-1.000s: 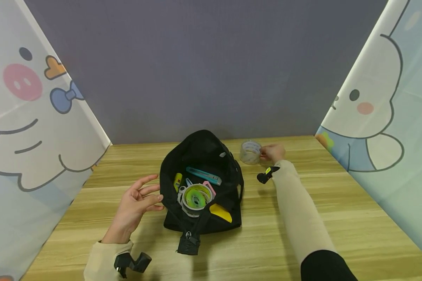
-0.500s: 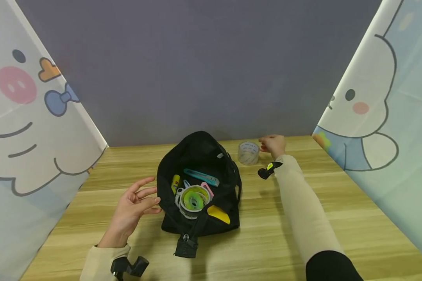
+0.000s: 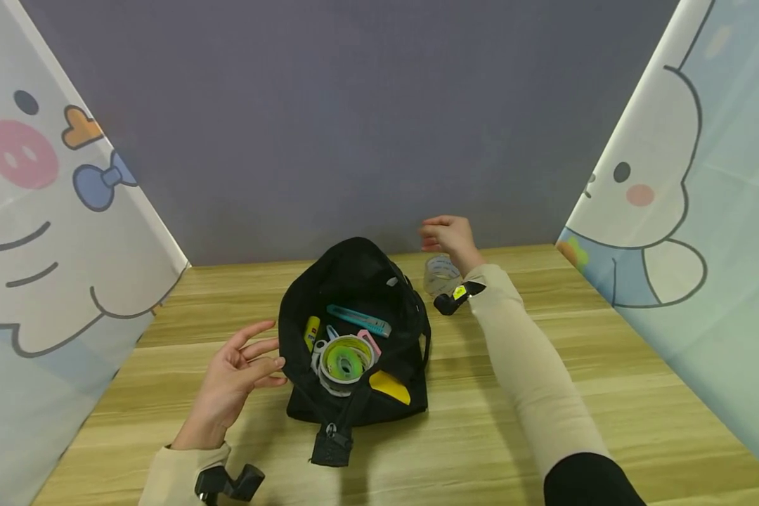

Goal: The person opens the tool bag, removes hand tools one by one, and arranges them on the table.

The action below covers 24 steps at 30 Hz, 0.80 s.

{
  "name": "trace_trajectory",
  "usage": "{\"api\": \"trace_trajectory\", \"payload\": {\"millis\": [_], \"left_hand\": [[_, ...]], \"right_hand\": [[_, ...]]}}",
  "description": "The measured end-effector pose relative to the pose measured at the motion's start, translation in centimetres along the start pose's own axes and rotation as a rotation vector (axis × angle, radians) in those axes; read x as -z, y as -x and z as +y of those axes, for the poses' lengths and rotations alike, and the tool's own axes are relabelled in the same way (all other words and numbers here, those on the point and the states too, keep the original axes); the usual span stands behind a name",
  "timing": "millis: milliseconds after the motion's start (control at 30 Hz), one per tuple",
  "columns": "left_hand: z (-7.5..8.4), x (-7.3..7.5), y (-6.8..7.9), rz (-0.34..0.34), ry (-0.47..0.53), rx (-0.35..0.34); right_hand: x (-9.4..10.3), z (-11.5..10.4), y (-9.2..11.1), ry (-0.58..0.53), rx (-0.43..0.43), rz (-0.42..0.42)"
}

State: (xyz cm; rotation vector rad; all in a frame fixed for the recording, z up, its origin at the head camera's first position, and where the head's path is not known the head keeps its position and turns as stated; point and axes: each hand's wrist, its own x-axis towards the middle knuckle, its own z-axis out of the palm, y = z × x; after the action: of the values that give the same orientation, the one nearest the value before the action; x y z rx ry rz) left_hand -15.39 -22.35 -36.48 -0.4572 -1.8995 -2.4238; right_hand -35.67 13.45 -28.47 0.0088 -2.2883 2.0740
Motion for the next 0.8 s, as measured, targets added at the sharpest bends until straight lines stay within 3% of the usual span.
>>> {"api": "trace_trajectory", "payload": {"millis": [400,800], "left_hand": [[0.0,-0.3,0.2,0.006,-0.004,0.001],[0.0,-0.6,0.3,0.000,-0.006,-0.008]], "right_hand": [[-5.6,-1.7,1.5,-0.078,0.036,-0.137],[-9.7,-1.0,3.1,-0.065,0.093,-0.290]]}}
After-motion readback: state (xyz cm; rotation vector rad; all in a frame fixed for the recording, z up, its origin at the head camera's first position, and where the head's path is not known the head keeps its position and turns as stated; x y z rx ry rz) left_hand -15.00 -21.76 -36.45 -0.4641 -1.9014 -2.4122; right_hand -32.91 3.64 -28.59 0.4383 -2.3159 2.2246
